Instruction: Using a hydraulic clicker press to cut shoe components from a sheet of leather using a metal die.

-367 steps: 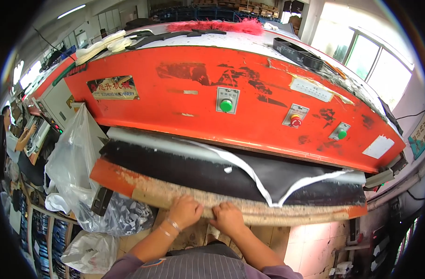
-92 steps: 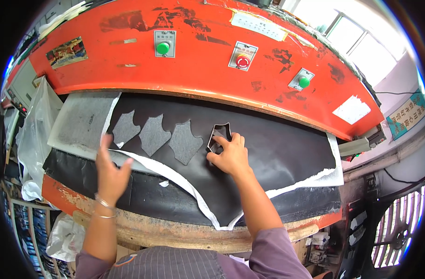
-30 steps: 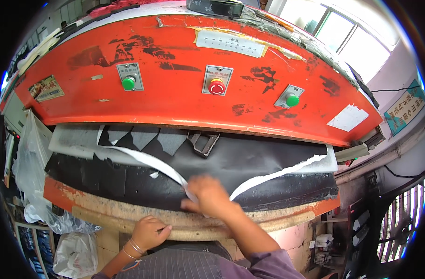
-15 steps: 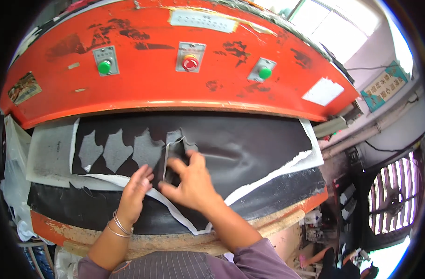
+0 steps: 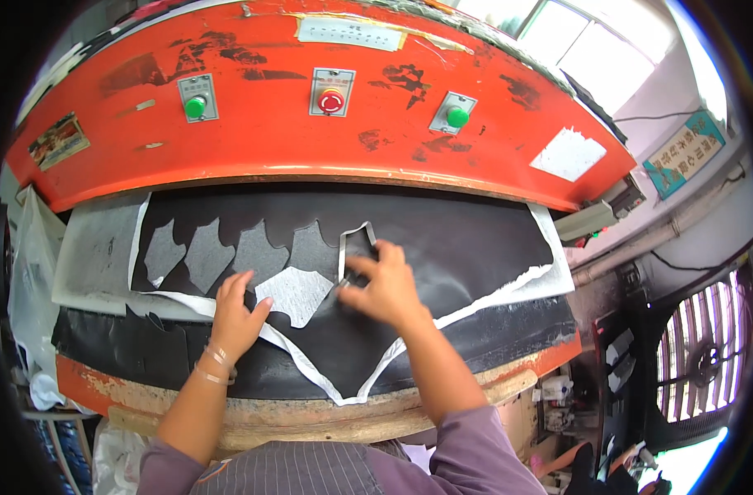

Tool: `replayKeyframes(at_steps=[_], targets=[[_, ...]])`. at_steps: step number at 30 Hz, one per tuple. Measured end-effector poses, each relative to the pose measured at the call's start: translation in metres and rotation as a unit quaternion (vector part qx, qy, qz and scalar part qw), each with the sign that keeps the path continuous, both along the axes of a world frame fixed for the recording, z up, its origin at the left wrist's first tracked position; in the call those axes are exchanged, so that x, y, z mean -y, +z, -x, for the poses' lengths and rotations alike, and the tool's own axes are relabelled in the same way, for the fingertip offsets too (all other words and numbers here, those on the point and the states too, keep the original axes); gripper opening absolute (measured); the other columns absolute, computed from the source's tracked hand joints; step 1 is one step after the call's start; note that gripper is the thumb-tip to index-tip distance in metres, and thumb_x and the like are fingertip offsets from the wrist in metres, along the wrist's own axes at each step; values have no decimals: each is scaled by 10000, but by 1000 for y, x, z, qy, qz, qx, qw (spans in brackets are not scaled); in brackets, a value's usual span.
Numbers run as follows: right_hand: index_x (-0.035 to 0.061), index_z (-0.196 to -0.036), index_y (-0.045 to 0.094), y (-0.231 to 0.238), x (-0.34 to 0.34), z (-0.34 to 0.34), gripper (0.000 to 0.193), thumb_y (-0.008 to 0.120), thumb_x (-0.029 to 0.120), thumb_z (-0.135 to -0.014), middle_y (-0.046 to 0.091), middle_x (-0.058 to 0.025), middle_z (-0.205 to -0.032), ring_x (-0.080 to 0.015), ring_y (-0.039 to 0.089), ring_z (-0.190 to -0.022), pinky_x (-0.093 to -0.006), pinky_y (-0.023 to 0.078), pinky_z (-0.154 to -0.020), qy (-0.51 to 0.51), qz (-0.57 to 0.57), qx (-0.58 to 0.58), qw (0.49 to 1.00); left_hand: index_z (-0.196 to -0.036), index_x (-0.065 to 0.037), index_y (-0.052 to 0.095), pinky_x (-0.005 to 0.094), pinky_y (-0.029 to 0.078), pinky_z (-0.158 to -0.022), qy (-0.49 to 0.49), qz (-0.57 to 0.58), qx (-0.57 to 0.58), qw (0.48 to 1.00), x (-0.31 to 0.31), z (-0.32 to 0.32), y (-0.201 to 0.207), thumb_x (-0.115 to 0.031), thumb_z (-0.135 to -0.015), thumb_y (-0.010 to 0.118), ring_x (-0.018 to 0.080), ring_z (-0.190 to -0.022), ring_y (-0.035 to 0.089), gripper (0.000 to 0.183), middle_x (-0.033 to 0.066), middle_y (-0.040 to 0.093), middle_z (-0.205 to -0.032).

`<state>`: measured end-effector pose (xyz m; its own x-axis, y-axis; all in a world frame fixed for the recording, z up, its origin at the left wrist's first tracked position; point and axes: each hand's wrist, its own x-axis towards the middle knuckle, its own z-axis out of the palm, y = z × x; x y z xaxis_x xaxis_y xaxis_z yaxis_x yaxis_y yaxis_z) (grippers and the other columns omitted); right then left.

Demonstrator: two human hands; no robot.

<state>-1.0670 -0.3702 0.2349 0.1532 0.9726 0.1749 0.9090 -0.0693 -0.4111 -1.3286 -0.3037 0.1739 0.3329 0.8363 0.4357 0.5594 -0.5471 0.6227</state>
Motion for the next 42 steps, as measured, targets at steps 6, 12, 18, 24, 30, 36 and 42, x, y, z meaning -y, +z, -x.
replayKeyframes(at_steps=[6,12,18,24,30,36,42], targets=[[182,-1209,636,-30,-20,-55,651,784,439,-628,359,-299,-1393,-443,328,-1297,-500,369,-1015,-7,19,27,999,-1055,-41,581,420,422,-894,60,169,-208,962,-9,-33,17,-341,-697,790,330,-999,560,513,136,603,-1043],[111,-1242,584,-48,14,-90,788,827,455,-576,319,-323,-1416,-461,238,-1361,-520,191,-1089,47,-2,-2,999,-855,-27,586,447,434,-770,86,118,-201,969,13,-40,4,-299,-791,700,363,-887,590,302,181,637,-823],[111,-1118,642,-50,21,-106,671,818,467,-578,434,-315,-1326,-406,328,-1337,-526,202,-1084,42,-36,11,998,-808,-4,536,355,433,-570,152,176,99,968,62,-9,14,-257,-855,670,196,-586,507,290,122,579,-666],[123,-1113,649,-54,22,-103,665,815,482,-579,445,-295,-1326,-407,336,-1331,-545,208,-1076,72,-46,14,996,-960,16,572,298,392,-579,329,190,9,925,126,112,-31,-226,-828,696,118,-623,429,303,79,547,-742],[122,-1072,652,-53,25,-90,633,822,466,-568,467,-274,-1301,-396,364,-1312,-563,227,-1064,68,-69,33,995,-1322,-20,454,381,428,-883,420,83,2,904,118,129,-48,-194,-809,706,281,-1012,541,598,190,559,-1175],[127,-1089,636,-60,28,-91,641,823,456,-571,467,-262,-1301,-398,370,-1302,-581,230,-1058,57,-71,35,995,-1327,-21,453,423,358,-992,350,74,-75,931,102,95,-9,-199,-838,663,353,-1173,447,561,180,538,-1243],[61,-1353,472,-5,42,-88,1043,813,599,-528,498,-225,-1308,-379,422,-1276,-472,305,-1056,25,-66,-82,994,-1206,-7,543,391,401,-949,236,5,3,972,48,67,73,-198,-855,659,328,-1089,512,416,155,582,-1135]])
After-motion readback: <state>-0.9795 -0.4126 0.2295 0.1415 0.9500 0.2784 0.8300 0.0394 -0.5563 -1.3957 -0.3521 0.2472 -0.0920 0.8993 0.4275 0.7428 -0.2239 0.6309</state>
